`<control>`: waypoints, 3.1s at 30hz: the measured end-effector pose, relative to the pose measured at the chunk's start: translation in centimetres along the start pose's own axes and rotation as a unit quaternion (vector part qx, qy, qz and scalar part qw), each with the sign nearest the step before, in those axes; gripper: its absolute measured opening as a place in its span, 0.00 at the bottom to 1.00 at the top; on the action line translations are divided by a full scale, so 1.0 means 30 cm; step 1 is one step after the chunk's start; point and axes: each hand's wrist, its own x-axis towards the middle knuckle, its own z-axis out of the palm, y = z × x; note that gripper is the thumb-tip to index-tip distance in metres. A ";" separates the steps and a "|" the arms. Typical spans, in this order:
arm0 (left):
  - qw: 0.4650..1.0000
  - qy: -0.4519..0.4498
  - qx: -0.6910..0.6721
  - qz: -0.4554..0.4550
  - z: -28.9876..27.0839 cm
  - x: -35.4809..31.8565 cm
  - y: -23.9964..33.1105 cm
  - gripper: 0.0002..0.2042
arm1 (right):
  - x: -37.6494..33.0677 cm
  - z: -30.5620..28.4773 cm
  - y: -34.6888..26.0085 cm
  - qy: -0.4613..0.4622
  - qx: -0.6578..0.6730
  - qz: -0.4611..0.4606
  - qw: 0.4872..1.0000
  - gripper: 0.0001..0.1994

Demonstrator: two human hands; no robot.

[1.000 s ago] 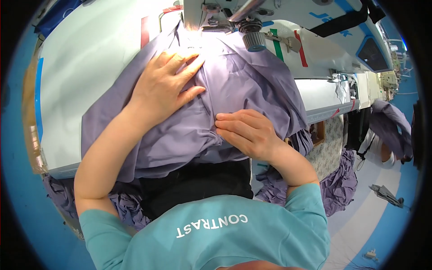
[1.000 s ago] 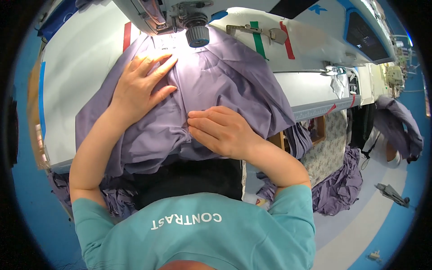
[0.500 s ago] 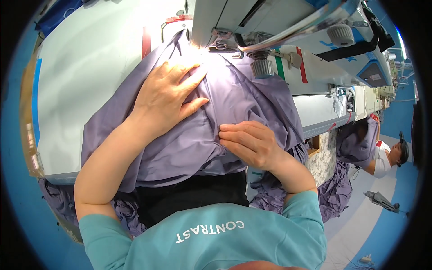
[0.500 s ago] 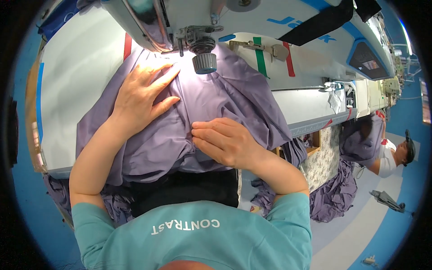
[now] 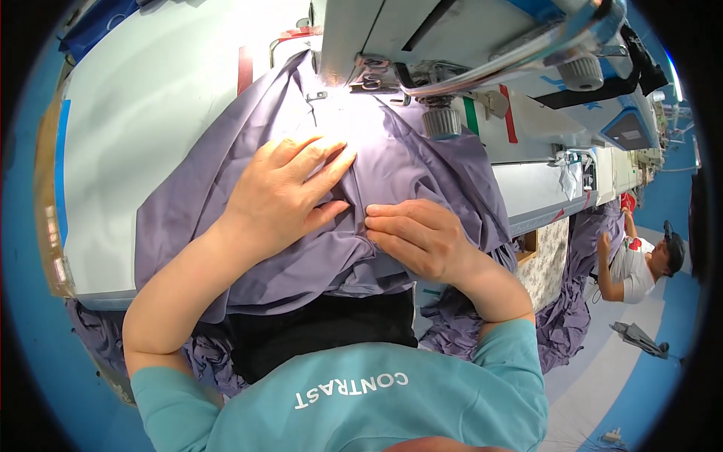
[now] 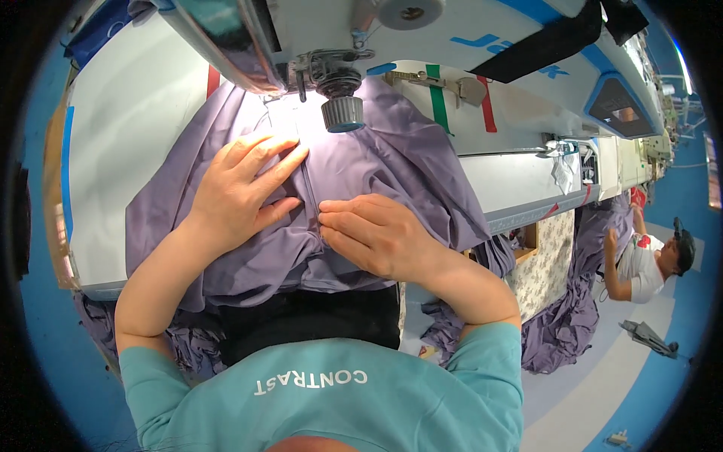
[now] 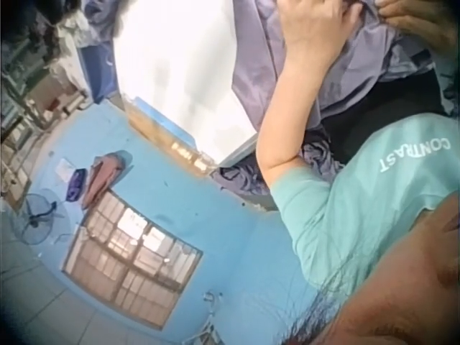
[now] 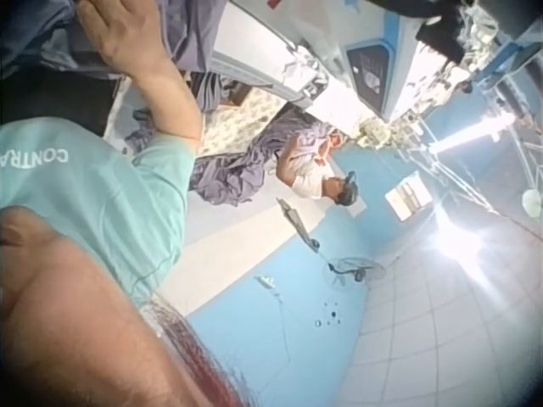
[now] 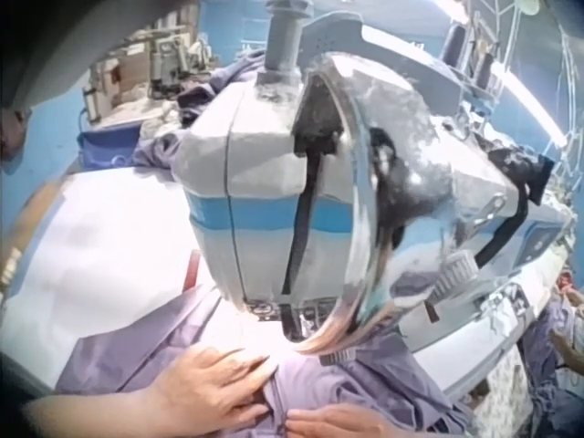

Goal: Using an industrial sewing machine to stitch together pieces of purple fabric to form a garment.

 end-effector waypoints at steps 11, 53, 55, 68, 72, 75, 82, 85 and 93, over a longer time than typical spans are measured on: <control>0.999 0.020 0.028 0.030 0.007 0.026 -0.055 0.27 | 0.015 -0.002 0.035 -0.017 -0.001 -0.013 1.000 0.11; 0.999 0.053 -0.001 -0.010 -0.006 0.006 -0.059 0.21 | 0.118 -0.018 0.120 -0.042 0.017 0.048 0.998 0.15; 0.996 -0.011 -0.033 -0.081 -0.037 -0.081 0.068 0.33 | 0.090 -0.059 -0.035 -0.032 -0.014 0.104 0.994 0.22; 0.985 -0.148 0.080 0.026 -0.163 -0.247 -0.054 0.43 | -0.140 -0.127 -0.014 -0.267 -0.001 0.130 0.955 0.59; 0.969 -0.165 0.132 0.132 -0.121 -0.320 0.082 0.36 | -0.230 -0.132 -0.074 -0.239 -0.066 0.109 0.963 0.54; 0.989 -0.045 0.030 0.139 -0.006 -0.414 0.198 0.30 | -0.236 -0.125 -0.086 -0.188 -0.056 0.130 0.972 0.48; 0.869 -0.011 -0.285 -0.405 0.413 -0.360 0.415 0.14 | -0.209 -0.093 -0.069 -0.139 -0.018 0.112 0.984 0.43; 0.821 -0.078 -0.502 -0.259 0.332 -0.293 0.454 0.12 | -0.223 -0.096 -0.063 -0.101 0.012 0.126 0.987 0.36; 0.901 0.019 -0.427 -0.077 0.297 -0.331 0.544 0.10 | -0.167 -0.031 -0.236 0.020 -0.154 0.156 0.975 0.12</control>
